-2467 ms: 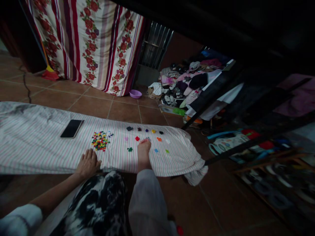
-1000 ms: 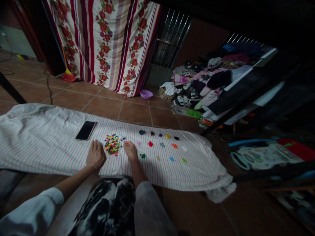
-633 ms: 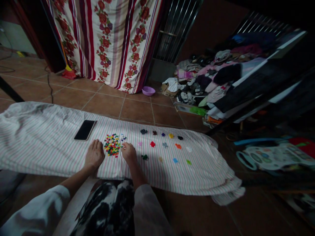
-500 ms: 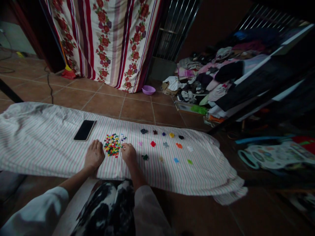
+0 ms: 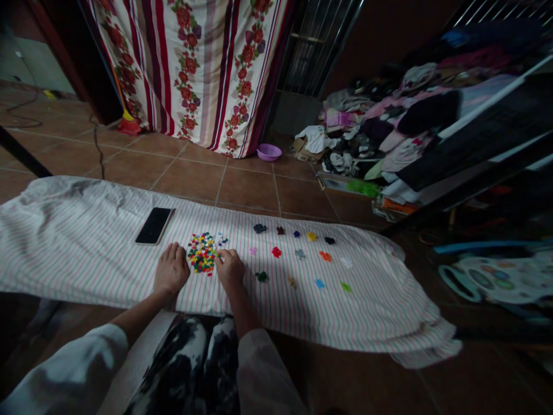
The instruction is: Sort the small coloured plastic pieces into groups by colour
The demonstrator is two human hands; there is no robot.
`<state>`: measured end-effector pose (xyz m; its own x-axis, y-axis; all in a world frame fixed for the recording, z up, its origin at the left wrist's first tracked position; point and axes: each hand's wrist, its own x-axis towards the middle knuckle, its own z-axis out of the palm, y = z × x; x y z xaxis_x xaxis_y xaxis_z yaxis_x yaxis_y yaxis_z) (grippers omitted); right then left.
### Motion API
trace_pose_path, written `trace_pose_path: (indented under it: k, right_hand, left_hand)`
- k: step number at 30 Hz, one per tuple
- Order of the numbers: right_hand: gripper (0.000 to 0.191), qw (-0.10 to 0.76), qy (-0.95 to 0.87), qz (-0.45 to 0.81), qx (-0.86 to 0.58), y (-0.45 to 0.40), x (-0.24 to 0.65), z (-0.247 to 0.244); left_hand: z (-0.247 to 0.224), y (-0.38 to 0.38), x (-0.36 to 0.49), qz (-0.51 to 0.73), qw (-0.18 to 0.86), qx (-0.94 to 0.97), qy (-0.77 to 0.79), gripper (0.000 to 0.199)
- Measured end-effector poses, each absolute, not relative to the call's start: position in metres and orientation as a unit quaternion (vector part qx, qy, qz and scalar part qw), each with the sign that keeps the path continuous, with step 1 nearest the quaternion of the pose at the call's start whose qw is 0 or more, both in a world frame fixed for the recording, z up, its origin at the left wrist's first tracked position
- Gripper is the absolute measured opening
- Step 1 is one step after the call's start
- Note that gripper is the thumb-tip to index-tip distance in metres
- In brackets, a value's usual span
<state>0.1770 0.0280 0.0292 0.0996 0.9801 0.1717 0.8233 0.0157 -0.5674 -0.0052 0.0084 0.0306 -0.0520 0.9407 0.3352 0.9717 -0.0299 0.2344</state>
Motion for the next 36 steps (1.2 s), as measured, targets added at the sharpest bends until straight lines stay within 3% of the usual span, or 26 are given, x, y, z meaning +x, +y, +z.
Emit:
trace_pose_path:
  k: [13, 36]
  right_hand:
    - [0.016, 0.365, -0.666, 0.121, -0.639, 0.022, 0.176, 0.021]
    - [0.022, 0.379, -0.643, 0.124, -0.654, 0.017, 0.176, 0.026]
  left_hand:
    - [0.031, 0.008, -0.005, -0.193, 0.057, -0.692, -0.693, 0.037]
    - [0.035, 0.005, -0.006, -0.209, 0.035, -0.696, -0.686, 0.032]
